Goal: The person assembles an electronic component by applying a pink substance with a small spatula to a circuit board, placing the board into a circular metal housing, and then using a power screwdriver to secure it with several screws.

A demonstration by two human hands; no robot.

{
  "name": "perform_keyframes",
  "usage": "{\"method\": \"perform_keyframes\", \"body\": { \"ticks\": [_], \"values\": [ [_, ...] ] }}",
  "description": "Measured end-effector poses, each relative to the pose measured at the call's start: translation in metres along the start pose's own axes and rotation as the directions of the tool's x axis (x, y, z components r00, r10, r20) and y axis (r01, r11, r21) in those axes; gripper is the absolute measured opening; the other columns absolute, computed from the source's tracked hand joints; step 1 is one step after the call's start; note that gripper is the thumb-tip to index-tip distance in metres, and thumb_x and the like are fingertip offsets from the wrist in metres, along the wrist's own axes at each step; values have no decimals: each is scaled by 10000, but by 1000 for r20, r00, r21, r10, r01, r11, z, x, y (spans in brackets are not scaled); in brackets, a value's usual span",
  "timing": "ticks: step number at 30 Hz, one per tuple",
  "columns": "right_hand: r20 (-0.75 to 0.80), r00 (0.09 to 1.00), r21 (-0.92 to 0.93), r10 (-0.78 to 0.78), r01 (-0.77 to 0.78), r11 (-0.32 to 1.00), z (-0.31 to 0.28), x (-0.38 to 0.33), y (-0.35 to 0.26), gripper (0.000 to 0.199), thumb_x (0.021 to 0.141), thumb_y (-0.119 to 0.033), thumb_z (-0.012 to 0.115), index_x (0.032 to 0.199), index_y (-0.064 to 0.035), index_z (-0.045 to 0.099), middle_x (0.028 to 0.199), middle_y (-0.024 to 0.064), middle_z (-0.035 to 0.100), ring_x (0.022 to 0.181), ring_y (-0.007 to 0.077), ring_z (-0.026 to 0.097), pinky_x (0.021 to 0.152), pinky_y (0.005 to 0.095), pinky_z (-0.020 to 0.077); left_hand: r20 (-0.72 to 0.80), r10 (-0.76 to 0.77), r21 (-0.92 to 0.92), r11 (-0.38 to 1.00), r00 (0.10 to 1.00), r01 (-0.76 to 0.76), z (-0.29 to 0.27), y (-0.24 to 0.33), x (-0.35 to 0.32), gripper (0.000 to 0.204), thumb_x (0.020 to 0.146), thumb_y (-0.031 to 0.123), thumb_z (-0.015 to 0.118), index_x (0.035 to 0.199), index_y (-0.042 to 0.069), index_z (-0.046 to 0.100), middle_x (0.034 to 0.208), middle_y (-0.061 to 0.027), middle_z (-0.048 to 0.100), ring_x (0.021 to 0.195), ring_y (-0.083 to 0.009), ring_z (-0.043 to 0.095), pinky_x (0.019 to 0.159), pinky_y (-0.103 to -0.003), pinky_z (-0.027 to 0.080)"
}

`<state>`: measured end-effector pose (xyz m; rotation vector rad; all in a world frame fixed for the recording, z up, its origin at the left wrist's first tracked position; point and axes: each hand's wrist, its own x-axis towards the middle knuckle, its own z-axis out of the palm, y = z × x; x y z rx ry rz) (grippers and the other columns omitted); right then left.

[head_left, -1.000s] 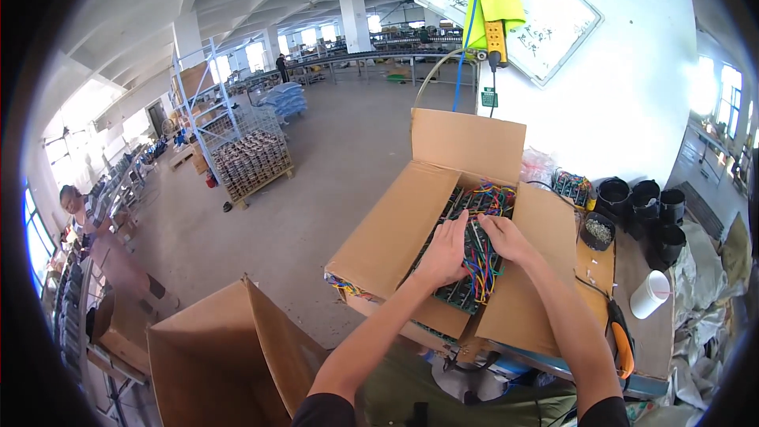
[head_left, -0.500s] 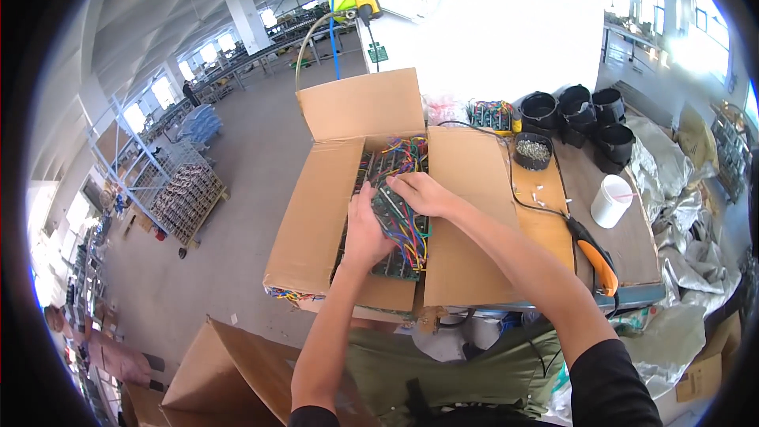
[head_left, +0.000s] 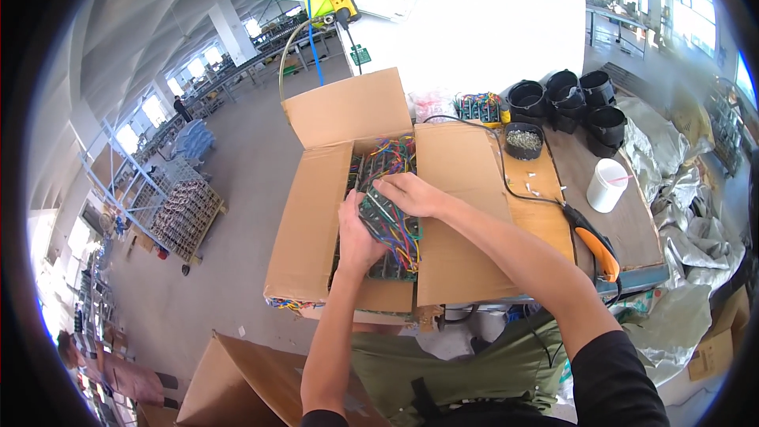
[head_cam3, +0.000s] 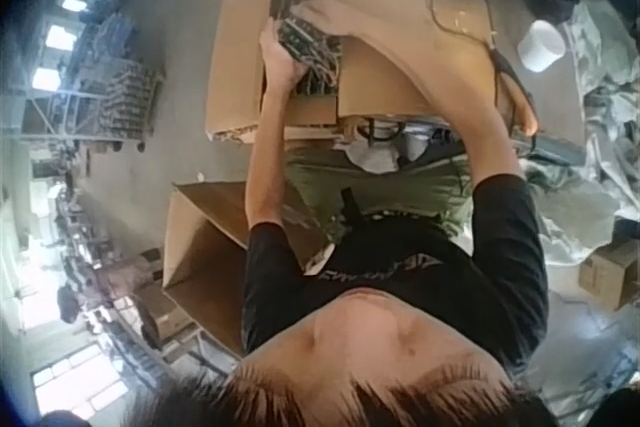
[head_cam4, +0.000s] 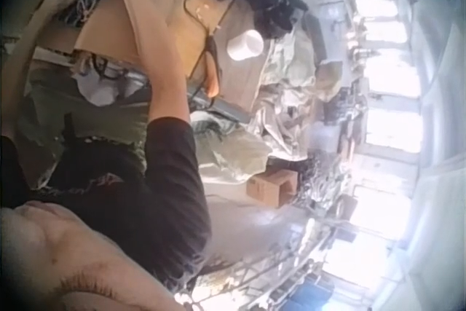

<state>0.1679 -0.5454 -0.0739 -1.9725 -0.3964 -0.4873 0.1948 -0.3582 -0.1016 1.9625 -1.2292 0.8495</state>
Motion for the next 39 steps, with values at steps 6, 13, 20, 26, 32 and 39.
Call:
{"method": "perform_keyframes", "body": {
  "ticks": [6,13,20,26,32,39],
  "values": [
    [-16,997,-22,-71,70,997,-2,1,-10,429,1027,-310,477,835,50,606,756,278,607,737,441,612,681,467,481,-74,36,-34,999,997,-39,3,-2,-2,1010,654,200,912,1365,-134,276,1186,-245,529,1059,-360,570,952,-395,449],
    [-123,984,-84,-130,120,989,-21,9,-11,486,1036,-375,454,870,41,644,724,257,613,683,396,618,691,440,492,-17,-144,-91,986,989,142,-5,-12,4,873,636,241,905,1340,-11,455,1148,-222,579,1067,-415,574,931,-449,481],
    [-274,843,55,462,-466,883,-79,-15,-28,562,990,-495,521,987,41,689,725,35,623,655,129,576,600,309,476,579,-119,75,993,806,93,-39,-23,26,869,690,197,830,1421,6,401,1301,-253,555,1248,-424,505,1043,-430,439],
    [-382,910,-301,161,-287,909,-104,-111,-132,339,894,-243,692,717,37,618,512,118,500,473,140,526,465,346,422,151,-251,-347,892,956,289,-110,139,46,944,753,189,826,1465,-42,251,1452,-240,374,1337,-370,426,1087,-482,370],
    [-375,910,-574,175,-376,728,-109,-230,-168,370,896,-347,691,748,-10,650,606,182,604,562,368,610,533,421,484,567,-123,-799,157,815,580,13,278,-10,944,753,16,826,1449,-5,189,1361,-171,420,1292,-258,461,1072,-378,403],
    [-894,445,-384,56,-824,416,-256,-311,-98,355,929,-338,637,858,10,651,626,172,644,617,362,666,594,447,516,919,118,-230,-613,376,756,98,290,-31,768,762,-135,665,1412,87,320,1104,-140,555,816,-218,615,663,-339,508]
  ]
}}
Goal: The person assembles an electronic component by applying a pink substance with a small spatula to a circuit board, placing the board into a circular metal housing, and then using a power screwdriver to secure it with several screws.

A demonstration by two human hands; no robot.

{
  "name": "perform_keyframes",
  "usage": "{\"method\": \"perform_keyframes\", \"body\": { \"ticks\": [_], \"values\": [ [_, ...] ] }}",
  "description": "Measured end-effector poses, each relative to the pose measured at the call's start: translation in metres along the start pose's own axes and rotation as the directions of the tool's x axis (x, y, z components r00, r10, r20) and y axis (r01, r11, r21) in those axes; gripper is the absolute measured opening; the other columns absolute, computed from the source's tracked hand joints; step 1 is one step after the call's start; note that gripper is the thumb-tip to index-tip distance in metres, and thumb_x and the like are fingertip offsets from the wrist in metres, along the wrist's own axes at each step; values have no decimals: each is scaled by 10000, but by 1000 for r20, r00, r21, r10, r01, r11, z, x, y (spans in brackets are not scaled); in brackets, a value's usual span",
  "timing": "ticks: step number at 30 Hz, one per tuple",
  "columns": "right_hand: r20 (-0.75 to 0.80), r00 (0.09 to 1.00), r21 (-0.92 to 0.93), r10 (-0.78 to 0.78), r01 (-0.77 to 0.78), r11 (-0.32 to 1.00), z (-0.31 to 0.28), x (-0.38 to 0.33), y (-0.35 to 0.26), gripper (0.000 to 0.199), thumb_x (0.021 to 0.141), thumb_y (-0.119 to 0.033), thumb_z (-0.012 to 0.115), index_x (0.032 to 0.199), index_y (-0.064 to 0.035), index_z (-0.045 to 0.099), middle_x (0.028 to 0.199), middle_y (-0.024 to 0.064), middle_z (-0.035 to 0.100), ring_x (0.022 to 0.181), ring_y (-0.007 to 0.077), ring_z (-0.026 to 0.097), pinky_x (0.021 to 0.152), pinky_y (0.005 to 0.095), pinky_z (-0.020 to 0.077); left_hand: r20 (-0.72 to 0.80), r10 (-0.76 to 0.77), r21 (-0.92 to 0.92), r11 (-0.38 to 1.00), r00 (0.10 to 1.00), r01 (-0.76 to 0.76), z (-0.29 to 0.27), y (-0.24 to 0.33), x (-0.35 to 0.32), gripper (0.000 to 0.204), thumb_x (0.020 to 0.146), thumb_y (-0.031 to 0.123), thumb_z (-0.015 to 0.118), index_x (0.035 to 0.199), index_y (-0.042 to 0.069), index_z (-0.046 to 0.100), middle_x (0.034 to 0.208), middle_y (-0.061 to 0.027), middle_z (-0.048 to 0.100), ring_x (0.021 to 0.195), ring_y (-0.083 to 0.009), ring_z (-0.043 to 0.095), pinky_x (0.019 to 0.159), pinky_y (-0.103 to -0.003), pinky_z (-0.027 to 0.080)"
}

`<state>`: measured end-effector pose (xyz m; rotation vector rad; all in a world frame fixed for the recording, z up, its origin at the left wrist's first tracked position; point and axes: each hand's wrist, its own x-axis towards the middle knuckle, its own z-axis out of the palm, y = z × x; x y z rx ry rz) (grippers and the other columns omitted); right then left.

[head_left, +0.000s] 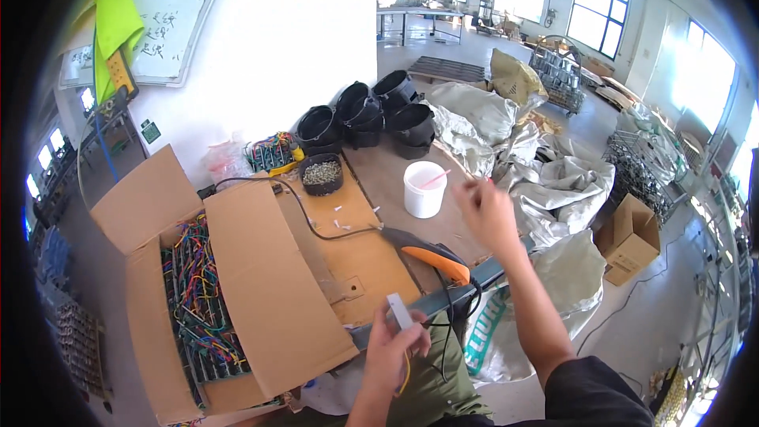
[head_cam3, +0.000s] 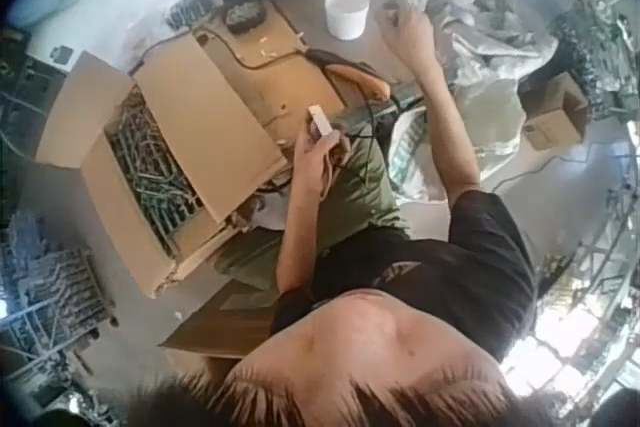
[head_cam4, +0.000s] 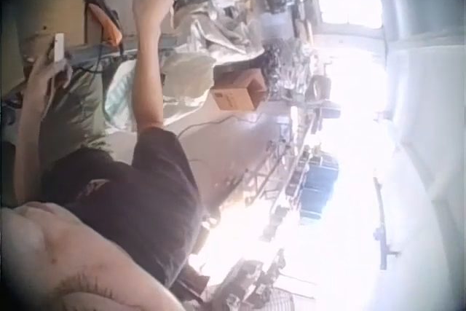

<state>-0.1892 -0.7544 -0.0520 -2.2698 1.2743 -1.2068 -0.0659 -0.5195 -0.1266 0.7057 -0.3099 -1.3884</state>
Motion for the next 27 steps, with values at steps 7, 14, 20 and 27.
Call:
{"method": "perform_keyframes", "body": {
  "ticks": [7,14,20,27],
  "values": [
    [201,975,-202,98,-57,978,77,122,93,251,818,-260,705,796,-12,742,670,131,703,618,252,700,645,350,559,-74,237,198,955,969,-219,-11,3,29,674,755,-160,695,1258,107,334,969,-96,573,638,-205,615,534,-299,493],
    [238,957,-135,-167,203,970,95,137,47,296,802,-313,745,767,-19,733,701,157,701,665,317,693,700,391,556,-73,339,417,865,938,-280,-9,14,57,705,832,-70,687,1407,64,302,828,-42,566,607,-122,560,538,-258,474],
    [503,863,70,-53,20,997,86,133,33,237,776,-202,774,803,27,721,712,128,713,564,176,697,579,293,561,-148,336,449,861,930,-240,-18,15,77,715,854,-8,682,1450,59,291,781,-45,562,553,-118,543,482,-249,415],
    [426,904,237,-31,-79,968,85,134,39,191,806,-114,722,904,51,725,722,103,713,586,148,692,549,278,567,-110,339,400,875,934,-271,-14,13,82,663,829,-2,733,1368,54,351,781,-12,559,551,-89,531,483,-234,435]
  ]
}}
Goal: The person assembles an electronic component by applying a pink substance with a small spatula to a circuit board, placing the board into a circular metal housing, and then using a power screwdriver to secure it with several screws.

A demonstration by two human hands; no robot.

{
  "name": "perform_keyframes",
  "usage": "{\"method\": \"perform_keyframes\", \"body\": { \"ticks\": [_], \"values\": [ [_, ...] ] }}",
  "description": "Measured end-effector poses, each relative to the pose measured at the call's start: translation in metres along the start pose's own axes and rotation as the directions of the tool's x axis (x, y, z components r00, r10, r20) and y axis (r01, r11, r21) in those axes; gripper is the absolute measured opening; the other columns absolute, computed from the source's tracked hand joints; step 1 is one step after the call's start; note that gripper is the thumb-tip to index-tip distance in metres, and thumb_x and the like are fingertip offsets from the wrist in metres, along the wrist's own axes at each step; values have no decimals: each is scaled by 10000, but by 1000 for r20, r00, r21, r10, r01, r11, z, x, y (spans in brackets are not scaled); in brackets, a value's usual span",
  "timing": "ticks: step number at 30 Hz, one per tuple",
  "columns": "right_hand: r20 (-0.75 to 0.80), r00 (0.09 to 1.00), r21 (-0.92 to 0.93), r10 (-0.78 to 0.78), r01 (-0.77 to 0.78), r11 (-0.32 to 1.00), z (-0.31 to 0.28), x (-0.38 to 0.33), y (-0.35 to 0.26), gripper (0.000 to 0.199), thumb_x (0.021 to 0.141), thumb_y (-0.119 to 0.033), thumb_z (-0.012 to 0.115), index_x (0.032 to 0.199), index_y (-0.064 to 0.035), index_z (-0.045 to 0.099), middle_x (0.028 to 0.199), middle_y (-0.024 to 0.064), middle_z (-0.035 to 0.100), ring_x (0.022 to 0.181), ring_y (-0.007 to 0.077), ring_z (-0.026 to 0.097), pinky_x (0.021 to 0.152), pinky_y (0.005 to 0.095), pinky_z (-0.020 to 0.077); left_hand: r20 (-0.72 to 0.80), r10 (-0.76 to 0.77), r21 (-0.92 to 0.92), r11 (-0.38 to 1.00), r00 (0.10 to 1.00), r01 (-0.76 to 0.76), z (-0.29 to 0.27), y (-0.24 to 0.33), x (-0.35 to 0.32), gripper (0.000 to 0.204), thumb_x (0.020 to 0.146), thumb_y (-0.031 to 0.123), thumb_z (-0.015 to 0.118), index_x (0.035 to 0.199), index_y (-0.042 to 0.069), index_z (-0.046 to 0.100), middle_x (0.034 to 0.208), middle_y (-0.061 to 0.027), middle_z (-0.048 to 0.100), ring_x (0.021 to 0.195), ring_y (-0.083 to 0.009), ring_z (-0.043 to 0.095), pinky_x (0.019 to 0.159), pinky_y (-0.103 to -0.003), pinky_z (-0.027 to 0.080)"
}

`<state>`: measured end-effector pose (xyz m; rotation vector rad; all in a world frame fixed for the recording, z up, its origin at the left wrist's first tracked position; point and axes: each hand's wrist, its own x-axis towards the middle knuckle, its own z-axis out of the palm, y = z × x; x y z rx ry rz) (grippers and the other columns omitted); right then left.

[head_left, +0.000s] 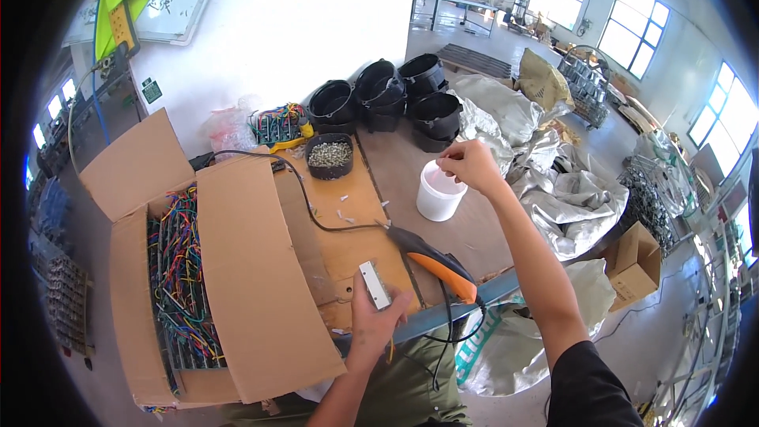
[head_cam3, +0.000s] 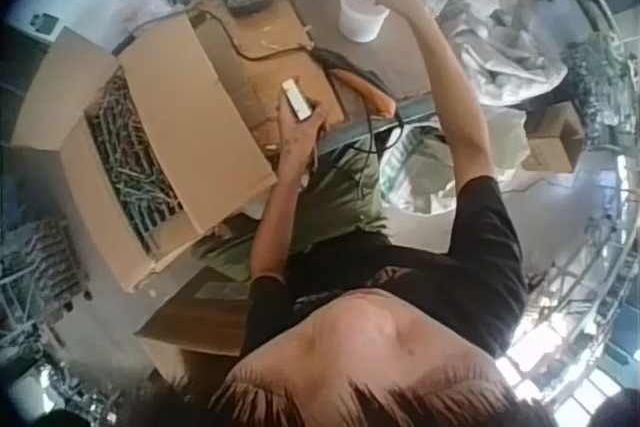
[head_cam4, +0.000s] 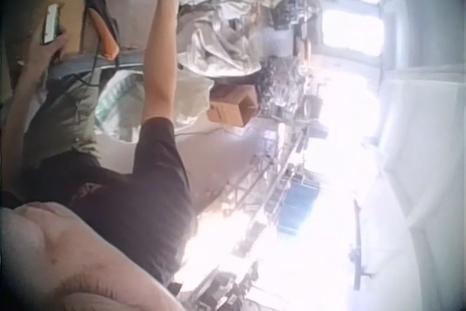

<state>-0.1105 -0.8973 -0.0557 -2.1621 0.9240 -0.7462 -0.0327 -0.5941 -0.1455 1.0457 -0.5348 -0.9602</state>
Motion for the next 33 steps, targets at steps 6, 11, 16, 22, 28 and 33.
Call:
{"method": "perform_keyframes", "body": {
  "ticks": [6,11,16,22,28,33],
  "values": [
    [-191,980,279,58,-2,960,-34,-32,18,217,936,-135,637,993,71,677,810,96,708,682,123,672,566,245,540,-13,55,108,993,998,-53,1,7,18,660,828,31,739,1365,52,357,763,-19,570,562,-84,530,467,-225,397],
    [-254,923,547,290,-110,830,-32,-53,47,228,928,-168,646,951,58,666,814,87,702,685,126,659,590,242,527,50,104,105,988,993,-109,12,7,45,591,807,68,781,1281,55,429,771,-10,567,547,-74,522,452,-221,391],
    [-203,868,804,453,-116,583,-31,-59,71,184,917,-184,672,880,-5,659,768,47,668,613,94,594,533,216,470,45,99,125,987,994,-104,22,10,60,564,801,57,781,1255,33,446,768,-9,552,539,-80,530,448,-226,396],
    [47,866,991,497,-104,88,-22,-58,93,98,925,-112,631,891,-20,624,795,43,657,630,80,600,492,164,463,55,73,143,986,996,-80,25,7,60,622,797,60,781,1305,6,426,743,-18,558,524,-93,537,440,-235,395],
    [74,904,990,421,-118,78,-12,-64,95,125,930,-56,610,1019,30,629,880,79,680,716,104,643,577,162,521,44,81,136,987,996,-86,19,5,54,587,793,63,786,1269,6,447,735,-22,573,519,-91,533,436,-236,391],
    [-91,934,915,346,-59,399,-9,-75,84,154,938,-84,646,1055,16,656,871,63,687,737,106,650,601,175,511,23,64,157,985,998,-67,17,6,52,558,792,64,785,1242,19,458,739,-22,572,516,-91,532,434,-234,397]
  ]
}}
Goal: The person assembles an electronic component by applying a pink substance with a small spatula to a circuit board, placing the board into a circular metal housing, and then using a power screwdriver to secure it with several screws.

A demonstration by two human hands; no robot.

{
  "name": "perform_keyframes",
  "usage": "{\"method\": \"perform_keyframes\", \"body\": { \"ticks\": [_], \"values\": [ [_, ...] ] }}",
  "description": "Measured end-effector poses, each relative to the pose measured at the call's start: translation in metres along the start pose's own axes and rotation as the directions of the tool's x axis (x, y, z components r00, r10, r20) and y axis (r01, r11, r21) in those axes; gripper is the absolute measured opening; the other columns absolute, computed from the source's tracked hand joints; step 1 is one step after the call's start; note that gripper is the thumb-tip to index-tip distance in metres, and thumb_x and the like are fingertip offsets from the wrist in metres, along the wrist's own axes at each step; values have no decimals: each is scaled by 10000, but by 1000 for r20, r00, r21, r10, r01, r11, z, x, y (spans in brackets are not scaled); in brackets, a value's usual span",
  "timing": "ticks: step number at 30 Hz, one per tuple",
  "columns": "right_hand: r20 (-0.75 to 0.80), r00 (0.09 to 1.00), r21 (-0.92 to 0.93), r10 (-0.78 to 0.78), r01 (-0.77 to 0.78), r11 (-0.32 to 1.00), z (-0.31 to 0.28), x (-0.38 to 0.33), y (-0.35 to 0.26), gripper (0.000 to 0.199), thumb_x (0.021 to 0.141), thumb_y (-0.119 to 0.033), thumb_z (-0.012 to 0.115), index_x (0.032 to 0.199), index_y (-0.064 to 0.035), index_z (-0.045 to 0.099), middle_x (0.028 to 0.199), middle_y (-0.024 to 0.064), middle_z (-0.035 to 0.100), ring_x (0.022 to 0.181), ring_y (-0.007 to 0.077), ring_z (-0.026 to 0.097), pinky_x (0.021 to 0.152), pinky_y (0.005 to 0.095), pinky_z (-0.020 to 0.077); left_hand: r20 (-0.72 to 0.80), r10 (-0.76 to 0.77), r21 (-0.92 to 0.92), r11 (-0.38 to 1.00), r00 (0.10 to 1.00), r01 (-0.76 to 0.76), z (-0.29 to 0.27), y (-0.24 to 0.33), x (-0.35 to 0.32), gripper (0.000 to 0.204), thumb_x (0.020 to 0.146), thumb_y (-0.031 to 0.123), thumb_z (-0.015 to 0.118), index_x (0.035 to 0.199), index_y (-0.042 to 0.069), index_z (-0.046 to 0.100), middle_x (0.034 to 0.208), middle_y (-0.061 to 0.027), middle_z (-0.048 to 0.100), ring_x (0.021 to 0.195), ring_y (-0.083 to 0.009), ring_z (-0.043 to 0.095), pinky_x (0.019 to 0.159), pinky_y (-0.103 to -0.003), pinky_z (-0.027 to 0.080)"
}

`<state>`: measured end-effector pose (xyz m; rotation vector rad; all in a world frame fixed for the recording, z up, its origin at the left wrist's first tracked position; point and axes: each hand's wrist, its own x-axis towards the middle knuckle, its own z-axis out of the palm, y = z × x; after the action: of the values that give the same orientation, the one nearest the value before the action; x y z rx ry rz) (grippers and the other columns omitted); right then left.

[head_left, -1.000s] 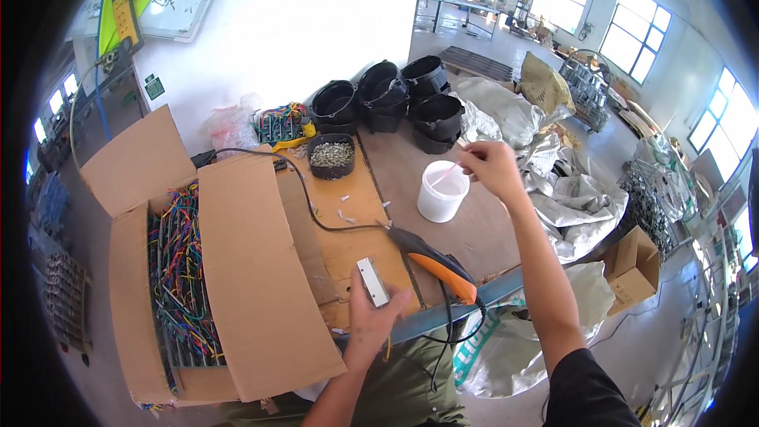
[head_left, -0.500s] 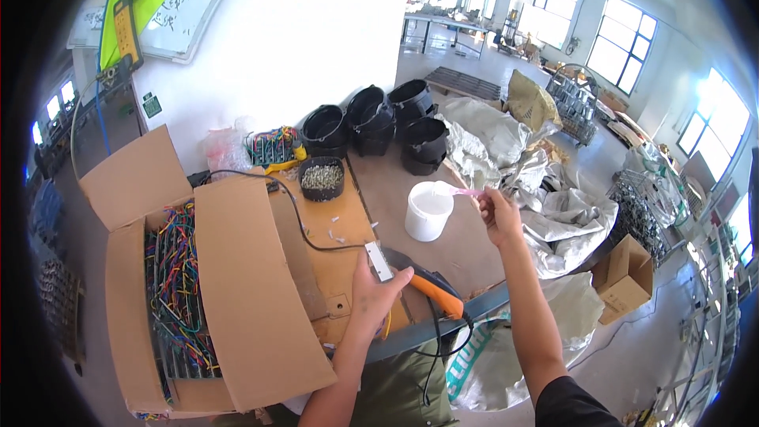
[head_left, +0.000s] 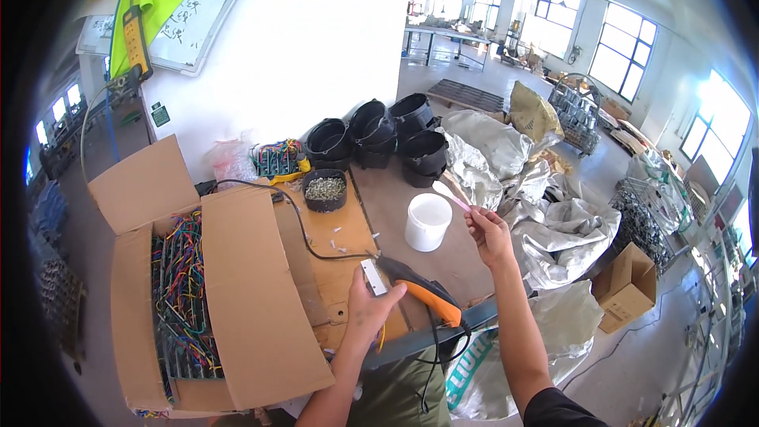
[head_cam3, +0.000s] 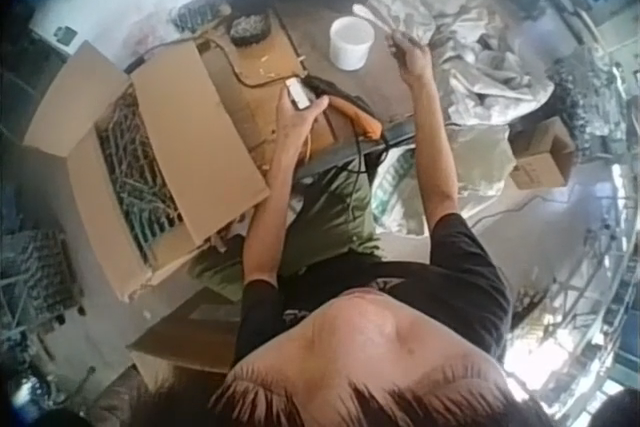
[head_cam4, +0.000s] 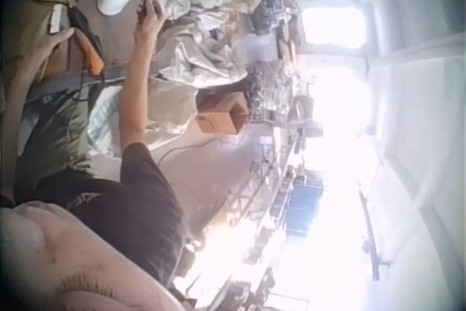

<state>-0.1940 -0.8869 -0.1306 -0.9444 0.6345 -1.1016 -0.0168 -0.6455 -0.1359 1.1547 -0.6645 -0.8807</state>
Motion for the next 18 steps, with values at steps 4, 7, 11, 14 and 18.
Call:
{"method": "perform_keyframes", "body": {
  "ticks": [4,7,11,14,18],
  "values": [
    [-15,999,-106,-46,44,993,1,-8,-1,158,935,-112,672,1052,-6,676,851,46,688,731,96,644,599,185,500,3,-14,-3,1000,1000,14,2,-4,3,590,790,63,787,1271,12,450,736,-22,569,514,-95,532,434,-236,394],
    [-28,1000,-34,-12,11,999,2,-14,-3,152,935,-112,674,1050,-13,679,860,45,687,724,91,635,599,197,500,22,12,34,999,1000,-13,6,-7,6,643,785,65,792,1315,3,433,737,-21,565,513,-96,529,434,-236,390],
    [38,999,70,-14,11,997,14,-40,-12,124,932,-97,676,1027,-18,686,870,45,684,719,89,623,608,200,494,73,56,23,998,996,-58,9,-5,4,718,783,50,794,1378,-9,397,751,-12,561,541,-77,524,462,-222,403],
    [114,993,3,3,-4,1000,27,-79,-16,127,913,-68,686,1020,-3,697,860,45,679,723,92,616,638,202,491,160,133,85,985,978,-148,3,1,-7,725,764,23,804,1375,3,413,790,4,550,665,-63,533,602,-219,446],
    [248,965,-254,84,-19,967,42,-133,-17,172,887,-55,706,1025,48,705,798,52,674,710,92,616,636,218,499,190,112,203,968,975,-151,-13,7,-30,734,749,-2,803,1381,26,430,850,24,548,782,-58,538,700,-226,462]
  ]
}}
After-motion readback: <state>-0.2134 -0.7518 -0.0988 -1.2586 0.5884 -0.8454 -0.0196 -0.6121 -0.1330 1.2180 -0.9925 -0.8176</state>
